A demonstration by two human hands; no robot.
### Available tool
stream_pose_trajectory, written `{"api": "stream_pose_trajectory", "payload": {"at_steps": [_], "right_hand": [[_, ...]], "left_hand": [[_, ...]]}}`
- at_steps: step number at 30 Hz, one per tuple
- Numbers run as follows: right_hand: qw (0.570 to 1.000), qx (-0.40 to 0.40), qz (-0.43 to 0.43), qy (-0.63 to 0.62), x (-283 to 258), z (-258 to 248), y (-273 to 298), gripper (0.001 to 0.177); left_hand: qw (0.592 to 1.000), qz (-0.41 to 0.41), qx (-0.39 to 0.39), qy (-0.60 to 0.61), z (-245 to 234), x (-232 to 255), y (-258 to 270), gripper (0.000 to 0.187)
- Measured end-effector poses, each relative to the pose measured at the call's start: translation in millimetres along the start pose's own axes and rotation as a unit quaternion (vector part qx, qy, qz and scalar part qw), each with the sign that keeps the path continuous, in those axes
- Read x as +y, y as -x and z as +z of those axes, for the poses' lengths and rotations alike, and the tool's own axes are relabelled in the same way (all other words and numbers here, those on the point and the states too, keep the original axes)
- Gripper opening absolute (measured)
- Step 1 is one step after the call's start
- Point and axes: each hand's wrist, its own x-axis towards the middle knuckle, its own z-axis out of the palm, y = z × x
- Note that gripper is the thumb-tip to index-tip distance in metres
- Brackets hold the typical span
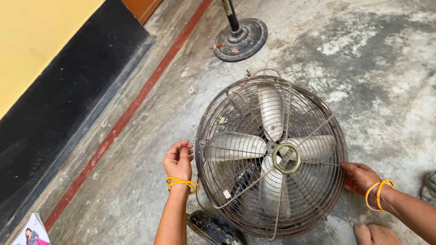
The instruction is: The person removes the front wire cage of a standing electric fan by hand, then uses a screwdriver to loosen the central nut and detach the cage from the fan blades. The fan remains on the floor during the process.
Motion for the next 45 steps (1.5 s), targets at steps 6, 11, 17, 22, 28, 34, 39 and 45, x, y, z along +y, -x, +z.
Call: {"api": "stream_pose_trajectory", "payload": {"at_steps": [6,11,17,22,28,34,39,45], "right_hand": [[0.998,0.045,0.015,-0.033,13.5,-6.9,20.7,0.043],[0.997,0.003,0.074,-0.019,19.1,16.3,45.5,0.042],[0.995,-0.041,0.079,-0.048,2.7,6.6,84.2,0.043],[0.997,-0.061,0.043,-0.036,-10.2,-12.4,103.8,0.046],[0.997,-0.072,0.004,-0.037,-33.8,-35.4,110.9,0.043],[0.993,-0.099,-0.051,-0.045,-52.1,-67.7,126.4,0.040],[0.984,-0.129,-0.118,-0.024,-79.4,-90.5,149.1,0.039],[0.970,-0.171,-0.146,-0.088,-99.3,-91.7,171.5,0.048]], "left_hand": [[0.967,0.117,-0.065,-0.214,16.1,10.8,13.4,0.023],[0.949,0.147,-0.064,-0.270,20.9,16.4,16.8,0.038],[0.975,0.070,-0.062,-0.203,15.3,7.8,5.8,0.038],[0.995,-0.033,-0.028,-0.092,4.8,1.0,5.5,0.030],[0.998,-0.042,-0.036,-0.023,10.3,10.0,10.5,0.024],[0.996,-0.090,-0.017,0.011,13.5,16.2,10.1,0.020],[0.995,-0.085,-0.030,0.049,12.6,29.2,9.5,0.021],[0.986,-0.151,0.012,0.069,25.9,42.6,18.6,0.031]]}}
